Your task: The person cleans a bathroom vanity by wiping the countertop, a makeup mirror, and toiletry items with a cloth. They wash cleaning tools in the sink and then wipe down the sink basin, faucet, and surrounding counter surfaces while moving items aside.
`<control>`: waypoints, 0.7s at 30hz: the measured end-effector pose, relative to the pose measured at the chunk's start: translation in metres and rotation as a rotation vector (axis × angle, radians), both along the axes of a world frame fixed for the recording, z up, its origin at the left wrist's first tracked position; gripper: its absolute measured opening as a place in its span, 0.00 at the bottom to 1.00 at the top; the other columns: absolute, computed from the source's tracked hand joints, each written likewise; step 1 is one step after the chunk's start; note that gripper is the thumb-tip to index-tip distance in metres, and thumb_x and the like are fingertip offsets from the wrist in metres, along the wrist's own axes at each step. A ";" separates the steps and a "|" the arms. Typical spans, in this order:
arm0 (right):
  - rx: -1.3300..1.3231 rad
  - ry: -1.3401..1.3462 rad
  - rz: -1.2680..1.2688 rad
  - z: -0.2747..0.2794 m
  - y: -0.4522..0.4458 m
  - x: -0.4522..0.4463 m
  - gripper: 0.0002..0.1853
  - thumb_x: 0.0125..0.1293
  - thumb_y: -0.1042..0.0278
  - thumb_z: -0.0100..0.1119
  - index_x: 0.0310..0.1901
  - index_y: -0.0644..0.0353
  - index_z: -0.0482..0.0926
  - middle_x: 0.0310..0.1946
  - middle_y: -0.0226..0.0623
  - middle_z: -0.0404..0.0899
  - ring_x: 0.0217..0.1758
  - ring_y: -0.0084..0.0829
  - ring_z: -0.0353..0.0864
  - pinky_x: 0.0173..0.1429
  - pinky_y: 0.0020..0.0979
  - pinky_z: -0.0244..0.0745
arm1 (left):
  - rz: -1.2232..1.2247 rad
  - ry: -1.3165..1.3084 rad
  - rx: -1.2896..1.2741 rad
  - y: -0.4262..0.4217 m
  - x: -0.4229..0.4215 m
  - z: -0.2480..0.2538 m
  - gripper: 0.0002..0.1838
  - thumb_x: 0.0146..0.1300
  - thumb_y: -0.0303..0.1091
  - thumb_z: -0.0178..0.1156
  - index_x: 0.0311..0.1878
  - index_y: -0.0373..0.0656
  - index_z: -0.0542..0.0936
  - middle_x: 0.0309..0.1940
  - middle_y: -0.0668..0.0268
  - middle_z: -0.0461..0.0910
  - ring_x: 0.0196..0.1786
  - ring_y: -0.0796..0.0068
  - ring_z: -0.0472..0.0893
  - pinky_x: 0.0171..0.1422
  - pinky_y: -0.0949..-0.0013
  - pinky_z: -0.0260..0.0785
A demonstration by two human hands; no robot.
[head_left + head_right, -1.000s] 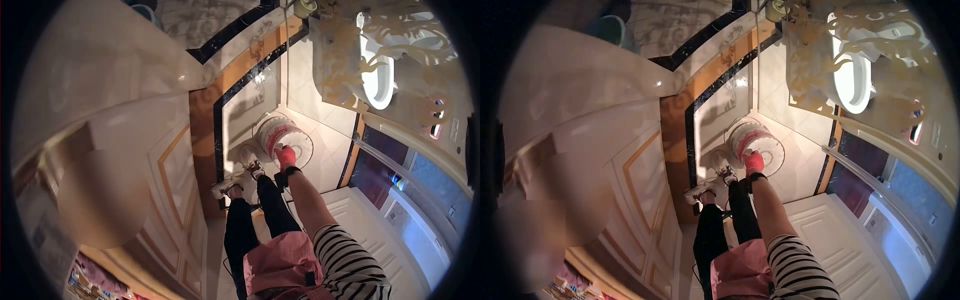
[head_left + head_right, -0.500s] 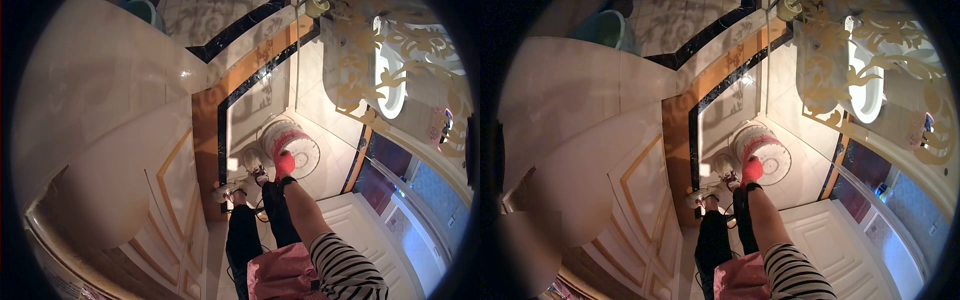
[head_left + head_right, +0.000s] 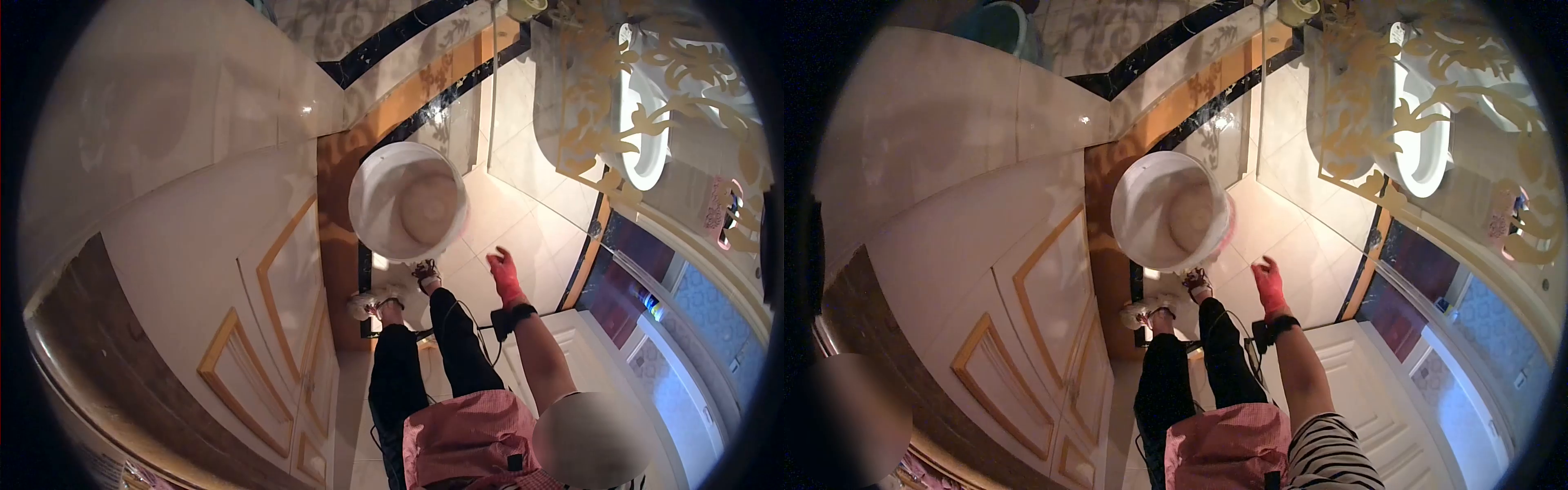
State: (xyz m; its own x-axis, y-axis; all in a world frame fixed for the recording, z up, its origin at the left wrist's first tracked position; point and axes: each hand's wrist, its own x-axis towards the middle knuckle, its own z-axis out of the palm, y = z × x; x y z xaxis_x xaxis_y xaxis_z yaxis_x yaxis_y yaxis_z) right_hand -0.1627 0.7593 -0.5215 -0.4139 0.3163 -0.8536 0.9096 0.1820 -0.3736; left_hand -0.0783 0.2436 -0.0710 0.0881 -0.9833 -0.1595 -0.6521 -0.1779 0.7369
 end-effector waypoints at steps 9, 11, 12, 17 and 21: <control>0.246 -0.007 0.172 -0.062 -0.110 -0.083 0.40 0.61 0.56 0.60 0.72 0.55 0.54 0.52 0.48 0.76 0.51 0.35 0.79 0.48 0.35 0.78 | -0.003 0.013 0.000 -0.006 0.002 0.007 0.21 0.68 0.41 0.53 0.59 0.39 0.71 0.46 0.51 0.78 0.44 0.55 0.80 0.48 0.61 0.77; 0.240 0.053 0.182 -0.124 -0.095 -0.054 0.31 0.63 0.64 0.55 0.68 0.56 0.64 0.30 0.41 0.84 0.23 0.33 0.83 0.30 0.31 0.81 | -0.004 0.017 -0.004 -0.008 0.004 0.010 0.20 0.69 0.40 0.54 0.59 0.39 0.71 0.46 0.50 0.78 0.43 0.55 0.80 0.47 0.61 0.78; 0.236 0.053 0.182 -0.121 -0.101 -0.056 0.31 0.63 0.64 0.55 0.68 0.56 0.64 0.30 0.41 0.84 0.23 0.33 0.83 0.30 0.31 0.81 | -0.007 0.021 -0.001 -0.008 0.006 0.010 0.20 0.69 0.40 0.54 0.59 0.39 0.71 0.46 0.50 0.78 0.43 0.55 0.80 0.47 0.61 0.78; -0.029 0.137 0.035 0.001 -0.144 -0.077 0.34 0.65 0.57 0.56 0.70 0.61 0.60 0.59 0.54 0.71 0.59 0.41 0.75 0.60 0.38 0.72 | -0.002 0.063 0.041 -0.017 0.024 0.025 0.19 0.69 0.38 0.54 0.58 0.38 0.71 0.45 0.50 0.78 0.41 0.55 0.81 0.45 0.61 0.79; 0.006 0.192 0.392 0.100 -0.164 -0.063 0.32 0.63 0.55 0.60 0.63 0.67 0.67 0.63 0.54 0.69 0.68 0.43 0.67 0.70 0.38 0.62 | -0.054 0.136 0.172 -0.029 0.056 0.046 0.19 0.68 0.35 0.56 0.59 0.38 0.71 0.45 0.52 0.79 0.42 0.58 0.82 0.45 0.62 0.79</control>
State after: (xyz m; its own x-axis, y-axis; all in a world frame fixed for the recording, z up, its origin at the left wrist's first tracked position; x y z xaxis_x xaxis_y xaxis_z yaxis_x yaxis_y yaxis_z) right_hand -0.2257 0.5951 -0.4216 -0.6544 0.1085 -0.7483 0.6857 0.5022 -0.5269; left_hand -0.0221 0.2151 -0.0254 0.0024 -0.9431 -0.3325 -0.5606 -0.2766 0.7805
